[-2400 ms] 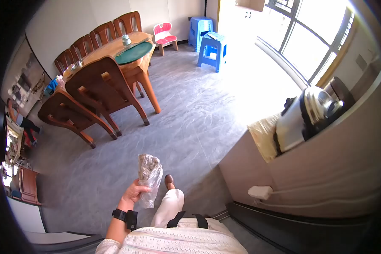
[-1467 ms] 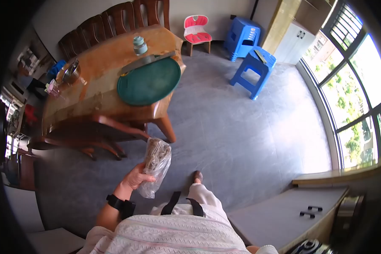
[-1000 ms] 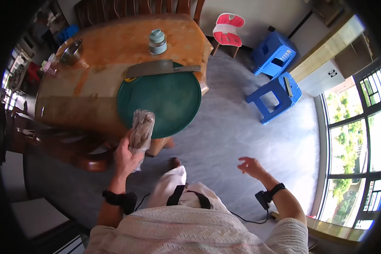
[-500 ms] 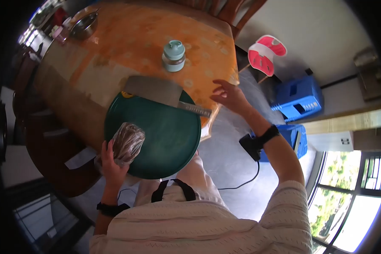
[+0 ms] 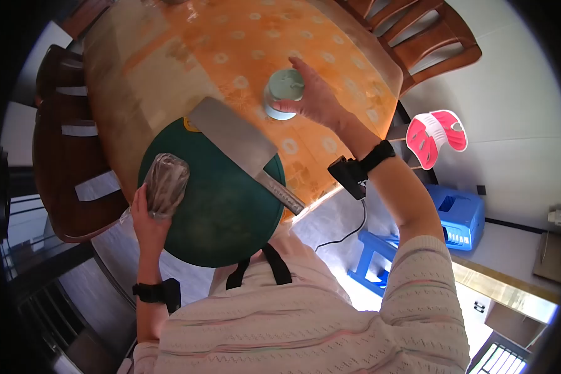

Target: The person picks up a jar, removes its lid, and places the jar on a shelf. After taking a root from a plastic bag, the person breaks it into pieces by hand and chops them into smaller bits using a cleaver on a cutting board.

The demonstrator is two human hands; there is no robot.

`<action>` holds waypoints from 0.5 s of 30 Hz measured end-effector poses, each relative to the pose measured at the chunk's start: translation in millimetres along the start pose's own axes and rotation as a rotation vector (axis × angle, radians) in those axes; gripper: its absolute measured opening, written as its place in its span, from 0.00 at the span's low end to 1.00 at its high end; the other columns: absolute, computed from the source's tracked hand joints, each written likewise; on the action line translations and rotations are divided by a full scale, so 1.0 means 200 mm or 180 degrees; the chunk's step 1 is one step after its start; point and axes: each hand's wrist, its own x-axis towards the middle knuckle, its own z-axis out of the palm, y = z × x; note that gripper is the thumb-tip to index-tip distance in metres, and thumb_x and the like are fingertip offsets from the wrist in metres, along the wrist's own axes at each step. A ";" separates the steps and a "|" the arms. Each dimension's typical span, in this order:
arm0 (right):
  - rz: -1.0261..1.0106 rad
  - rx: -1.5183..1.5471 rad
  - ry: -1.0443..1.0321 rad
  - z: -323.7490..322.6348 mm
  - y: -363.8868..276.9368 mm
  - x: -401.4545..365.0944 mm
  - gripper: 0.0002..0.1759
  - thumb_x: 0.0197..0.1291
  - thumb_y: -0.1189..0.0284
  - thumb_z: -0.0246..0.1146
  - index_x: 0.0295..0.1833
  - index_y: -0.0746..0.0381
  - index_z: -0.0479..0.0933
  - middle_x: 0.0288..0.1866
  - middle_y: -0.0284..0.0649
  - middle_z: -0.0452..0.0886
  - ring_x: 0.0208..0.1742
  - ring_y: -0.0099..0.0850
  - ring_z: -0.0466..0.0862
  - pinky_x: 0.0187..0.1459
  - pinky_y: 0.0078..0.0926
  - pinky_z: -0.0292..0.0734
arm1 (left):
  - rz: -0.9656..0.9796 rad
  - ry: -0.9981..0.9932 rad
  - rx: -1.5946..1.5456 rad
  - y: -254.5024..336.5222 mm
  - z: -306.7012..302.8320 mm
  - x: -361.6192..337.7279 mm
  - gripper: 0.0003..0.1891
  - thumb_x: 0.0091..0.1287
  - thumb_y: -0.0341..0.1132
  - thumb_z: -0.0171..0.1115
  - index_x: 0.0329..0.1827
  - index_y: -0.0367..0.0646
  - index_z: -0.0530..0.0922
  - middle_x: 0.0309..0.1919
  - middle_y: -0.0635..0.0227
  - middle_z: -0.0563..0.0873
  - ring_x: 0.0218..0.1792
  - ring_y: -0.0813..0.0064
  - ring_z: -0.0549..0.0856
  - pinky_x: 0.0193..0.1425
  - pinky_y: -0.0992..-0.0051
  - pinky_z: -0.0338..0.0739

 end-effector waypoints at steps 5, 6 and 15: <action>0.0058 -0.0395 -0.0204 0.01 -0.05 0.01 0.51 0.42 0.62 0.78 0.71 0.57 0.59 0.62 0.47 0.73 0.63 0.40 0.74 0.62 0.34 0.71 | 0.0087 -0.0079 0.0210 0.06 0.00 -0.02 0.47 0.41 0.29 0.71 0.71 0.46 0.62 0.67 0.51 0.64 0.68 0.45 0.62 0.70 0.53 0.58; 0.0141 -0.0297 -0.0238 -0.01 -0.07 0.01 0.49 0.42 0.62 0.78 0.70 0.57 0.61 0.61 0.46 0.73 0.63 0.40 0.74 0.62 0.34 0.71 | 0.0048 -0.0189 0.0492 0.11 -0.03 -0.02 0.48 0.41 0.31 0.72 0.71 0.47 0.62 0.68 0.51 0.63 0.69 0.45 0.61 0.70 0.51 0.57; -0.0947 -0.0739 -0.0652 -0.13 -0.03 0.07 0.44 0.41 0.61 0.75 0.66 0.56 0.65 0.60 0.47 0.74 0.60 0.46 0.74 0.60 0.39 0.71 | 0.0140 0.0293 0.0769 0.60 -0.09 0.01 0.38 0.46 0.36 0.71 0.65 0.49 0.71 0.69 0.55 0.65 0.71 0.50 0.60 0.69 0.47 0.53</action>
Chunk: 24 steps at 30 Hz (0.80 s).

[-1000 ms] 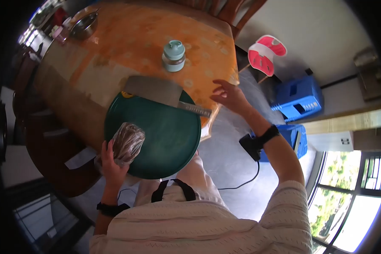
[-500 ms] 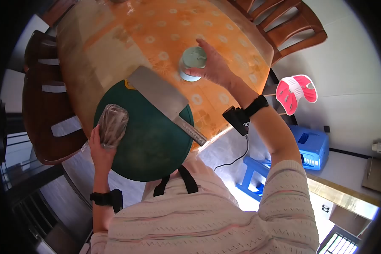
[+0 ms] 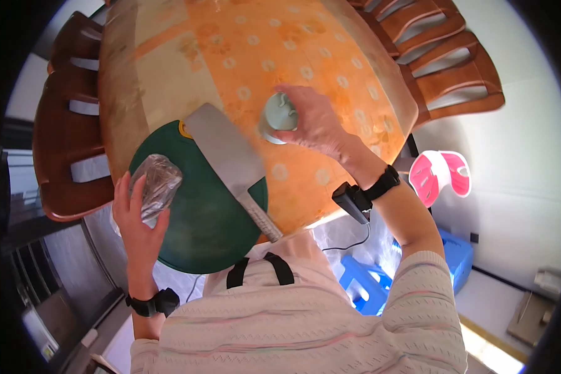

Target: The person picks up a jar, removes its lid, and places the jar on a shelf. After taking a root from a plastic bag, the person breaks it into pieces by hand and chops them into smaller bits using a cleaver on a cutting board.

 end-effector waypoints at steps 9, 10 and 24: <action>-0.0714 -0.0275 -0.0749 -0.12 0.09 0.09 0.41 0.44 0.63 0.72 0.67 0.50 0.66 0.62 0.41 0.72 0.64 0.43 0.71 0.58 0.44 0.68 | -0.0308 0.0141 -0.0784 0.61 0.33 0.18 0.34 0.48 0.37 0.71 0.62 0.45 0.73 0.63 0.53 0.72 0.65 0.51 0.69 0.67 0.59 0.64; -0.0654 -0.0352 -0.0921 -0.13 0.08 0.10 0.41 0.44 0.65 0.71 0.67 0.50 0.66 0.61 0.41 0.72 0.63 0.44 0.71 0.58 0.44 0.68 | -0.0290 0.0165 -0.0939 0.69 0.40 0.21 0.36 0.49 0.38 0.72 0.64 0.44 0.72 0.63 0.53 0.73 0.64 0.51 0.70 0.68 0.62 0.65; -0.0503 -0.0147 -0.0047 -0.23 0.77 0.01 0.37 0.46 0.68 0.71 0.65 0.55 0.68 0.61 0.44 0.74 0.62 0.45 0.72 0.57 0.40 0.71 | -0.1121 0.0862 -0.1660 0.99 0.90 0.45 0.50 0.41 0.38 0.78 0.67 0.34 0.58 0.62 0.49 0.70 0.61 0.51 0.73 0.64 0.63 0.70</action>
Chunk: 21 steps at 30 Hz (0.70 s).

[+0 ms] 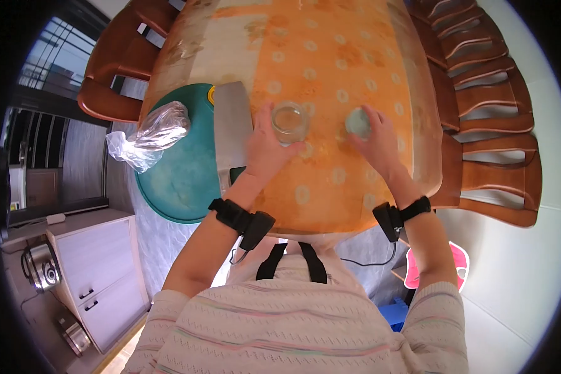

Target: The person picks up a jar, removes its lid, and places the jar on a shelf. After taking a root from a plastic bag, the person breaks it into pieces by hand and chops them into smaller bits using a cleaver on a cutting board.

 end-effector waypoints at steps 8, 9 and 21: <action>0.0039 -0.0970 0.0721 0.18 0.17 -0.17 0.39 0.51 0.57 0.69 0.68 0.53 0.65 0.63 0.43 0.71 0.61 0.44 0.71 0.58 0.45 0.64 | 0.0160 0.0377 0.0090 -0.08 0.09 -0.01 0.48 0.42 0.39 0.78 0.66 0.37 0.60 0.58 0.51 0.74 0.59 0.52 0.75 0.60 0.61 0.73; 0.0092 -0.0962 0.0697 0.18 0.16 -0.17 0.39 0.52 0.56 0.68 0.69 0.53 0.64 0.64 0.43 0.71 0.62 0.44 0.70 0.59 0.46 0.62 | 0.0172 0.0393 0.0074 -0.05 0.07 0.00 0.48 0.42 0.39 0.78 0.66 0.37 0.60 0.58 0.51 0.74 0.59 0.52 0.75 0.60 0.61 0.73; 0.0043 -0.0816 0.0745 0.20 0.19 -0.17 0.40 0.53 0.57 0.68 0.70 0.54 0.63 0.64 0.44 0.70 0.63 0.45 0.68 0.61 0.47 0.59 | 0.0447 0.0609 0.0114 0.41 -0.60 -0.12 0.43 0.41 0.32 0.78 0.64 0.41 0.65 0.56 0.58 0.77 0.56 0.62 0.79 0.57 0.67 0.77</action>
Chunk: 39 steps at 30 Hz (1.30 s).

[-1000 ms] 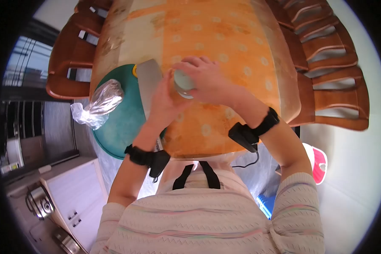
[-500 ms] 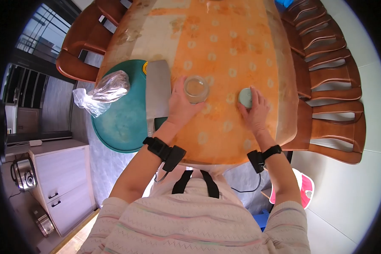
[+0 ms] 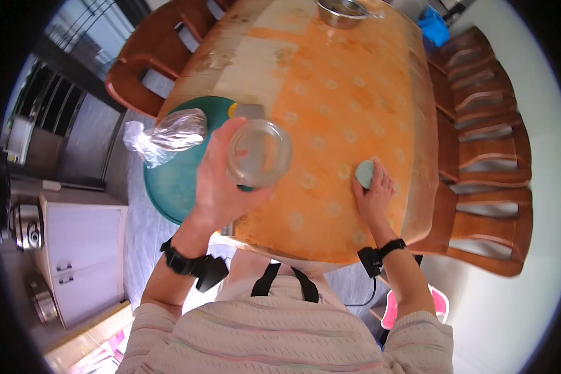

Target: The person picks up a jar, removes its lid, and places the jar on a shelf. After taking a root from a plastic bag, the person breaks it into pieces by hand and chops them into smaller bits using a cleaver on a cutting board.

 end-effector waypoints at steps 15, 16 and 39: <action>-0.0080 -0.0222 -0.0209 0.00 0.04 0.01 0.38 0.58 0.57 0.64 0.72 0.56 0.60 0.65 0.49 0.70 0.62 0.52 0.70 0.57 0.51 0.66 | 0.0817 0.1575 0.0881 0.65 -0.79 -0.36 0.33 0.52 0.43 0.73 0.60 0.50 0.68 0.46 0.54 0.78 0.43 0.61 0.79 0.46 0.67 0.79; -0.0150 -0.0239 -0.0158 0.00 0.05 0.01 0.38 0.59 0.56 0.63 0.72 0.55 0.60 0.64 0.47 0.70 0.62 0.52 0.70 0.57 0.51 0.66 | 0.0756 0.1835 0.1107 0.68 -0.81 -0.39 0.32 0.54 0.45 0.71 0.60 0.52 0.68 0.44 0.56 0.78 0.40 0.62 0.79 0.44 0.68 0.80; -0.0282 -0.0218 -0.0031 -0.02 0.04 0.01 0.37 0.62 0.52 0.59 0.71 0.56 0.60 0.63 0.50 0.72 0.63 0.50 0.71 0.59 0.50 0.69 | -0.1664 0.1959 0.2300 1.31 -1.15 -1.34 0.17 0.73 0.41 0.42 0.47 0.36 0.74 0.45 0.64 0.81 0.42 0.77 0.81 0.57 0.80 0.74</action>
